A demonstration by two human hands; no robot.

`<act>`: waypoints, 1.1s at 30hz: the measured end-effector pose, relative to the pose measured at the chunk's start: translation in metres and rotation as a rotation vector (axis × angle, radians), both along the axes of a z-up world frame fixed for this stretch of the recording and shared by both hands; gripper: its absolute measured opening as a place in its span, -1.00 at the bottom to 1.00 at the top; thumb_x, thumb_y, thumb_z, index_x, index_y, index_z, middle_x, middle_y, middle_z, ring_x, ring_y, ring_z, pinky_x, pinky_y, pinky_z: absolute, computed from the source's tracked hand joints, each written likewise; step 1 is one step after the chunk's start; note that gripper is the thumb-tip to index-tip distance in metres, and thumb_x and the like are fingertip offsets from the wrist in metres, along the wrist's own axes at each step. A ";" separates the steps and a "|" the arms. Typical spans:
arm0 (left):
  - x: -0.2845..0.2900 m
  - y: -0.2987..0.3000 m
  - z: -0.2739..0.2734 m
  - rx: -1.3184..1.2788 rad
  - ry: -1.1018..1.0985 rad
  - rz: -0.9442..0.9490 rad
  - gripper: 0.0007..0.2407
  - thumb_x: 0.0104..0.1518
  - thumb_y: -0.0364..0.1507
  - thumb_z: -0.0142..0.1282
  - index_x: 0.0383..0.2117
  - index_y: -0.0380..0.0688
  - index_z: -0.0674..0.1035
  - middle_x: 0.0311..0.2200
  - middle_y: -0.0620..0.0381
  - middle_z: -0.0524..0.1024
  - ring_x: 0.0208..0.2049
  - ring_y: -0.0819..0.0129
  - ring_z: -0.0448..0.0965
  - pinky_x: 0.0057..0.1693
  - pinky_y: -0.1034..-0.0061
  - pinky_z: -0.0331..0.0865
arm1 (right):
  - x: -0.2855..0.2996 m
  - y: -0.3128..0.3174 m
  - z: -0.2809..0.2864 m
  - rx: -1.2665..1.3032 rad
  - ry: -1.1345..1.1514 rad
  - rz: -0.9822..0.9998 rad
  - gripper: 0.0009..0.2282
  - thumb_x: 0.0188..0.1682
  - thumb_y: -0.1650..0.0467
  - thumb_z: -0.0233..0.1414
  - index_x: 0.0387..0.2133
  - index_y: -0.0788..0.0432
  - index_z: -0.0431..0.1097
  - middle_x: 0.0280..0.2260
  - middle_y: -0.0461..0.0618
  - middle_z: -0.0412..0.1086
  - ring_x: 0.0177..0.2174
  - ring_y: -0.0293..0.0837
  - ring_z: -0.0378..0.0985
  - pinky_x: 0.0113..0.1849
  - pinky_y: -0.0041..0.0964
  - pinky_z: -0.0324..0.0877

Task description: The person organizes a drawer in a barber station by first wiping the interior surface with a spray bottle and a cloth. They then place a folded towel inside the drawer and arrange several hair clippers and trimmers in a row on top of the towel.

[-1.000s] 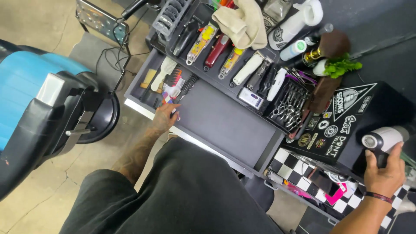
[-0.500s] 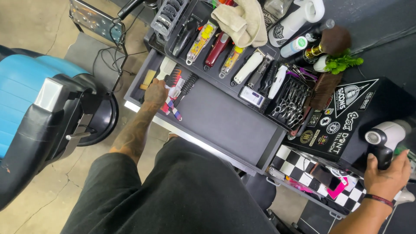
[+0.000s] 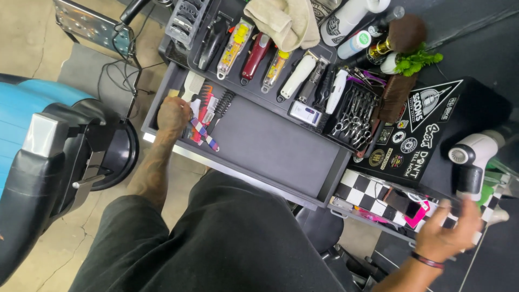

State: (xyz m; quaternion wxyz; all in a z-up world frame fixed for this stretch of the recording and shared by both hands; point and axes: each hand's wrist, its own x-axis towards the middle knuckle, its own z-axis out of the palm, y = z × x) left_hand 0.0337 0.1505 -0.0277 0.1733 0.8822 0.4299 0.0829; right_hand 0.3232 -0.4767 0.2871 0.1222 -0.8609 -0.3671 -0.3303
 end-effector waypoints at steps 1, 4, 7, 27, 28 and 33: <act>-0.001 -0.010 0.013 -0.002 0.001 -0.004 -0.80 0.27 -0.31 0.16 -0.43 -0.13 0.66 -0.39 -0.07 0.55 -0.45 0.13 0.61 -0.27 0.40 0.57 | -0.013 0.017 -0.010 -0.002 0.001 -0.004 -0.71 0.17 0.69 0.17 0.14 0.60 0.41 -0.01 0.55 0.47 -0.09 0.41 0.51 -0.08 0.18 0.42; 0.000 -0.047 0.038 -0.382 -0.167 0.131 -0.82 0.30 -0.38 0.14 -0.44 -0.13 0.67 -0.52 0.16 0.64 -0.50 0.39 0.64 -0.31 0.51 0.56 | -0.050 0.070 -0.054 0.131 0.431 0.124 -0.81 0.18 0.60 0.03 0.03 0.47 0.41 0.05 0.40 0.42 0.08 0.28 0.47 0.15 0.10 0.36; 0.010 -0.108 0.013 -0.779 -0.723 0.394 -0.89 -0.01 -0.57 0.30 -0.51 -0.12 0.55 -0.59 0.24 0.43 -0.47 0.44 0.51 -0.19 0.62 0.42 | -0.082 0.118 -0.122 0.125 0.813 0.070 -0.78 -0.07 0.53 0.24 -0.15 0.34 0.54 -0.26 0.27 0.54 -0.18 0.27 0.58 -0.12 0.02 0.45; 0.036 -0.145 -0.021 -0.827 -0.092 0.004 -0.78 0.01 -0.18 0.23 -0.29 0.08 0.69 -0.38 0.11 0.69 -0.19 0.23 0.68 -0.12 0.41 0.54 | -0.151 0.203 -0.253 -0.182 1.816 0.022 -0.54 0.02 0.19 0.17 0.20 -0.04 0.33 0.01 -0.03 0.50 -0.07 -0.08 0.60 -0.08 -0.23 0.57; 0.036 -0.151 -0.021 -0.827 -0.090 0.002 -0.78 0.01 -0.18 0.23 -0.29 0.08 0.69 -0.38 0.11 0.69 -0.19 0.23 0.68 -0.12 0.41 0.54 | -0.152 0.203 -0.251 -0.180 1.818 0.020 -0.54 0.02 0.19 0.17 0.20 -0.04 0.33 0.01 -0.03 0.50 -0.07 -0.08 0.60 -0.08 -0.23 0.57; 0.035 -0.161 -0.003 -0.683 -0.156 -0.123 -0.77 0.09 -0.21 0.25 -0.33 -0.07 0.61 -0.39 0.04 0.68 -0.24 0.20 0.69 -0.18 0.39 0.55 | -0.154 0.200 -0.242 -0.021 1.883 -0.009 -0.54 0.03 0.28 0.16 0.19 0.14 0.32 0.01 0.14 0.48 -0.15 -0.05 0.65 -0.14 -0.24 0.59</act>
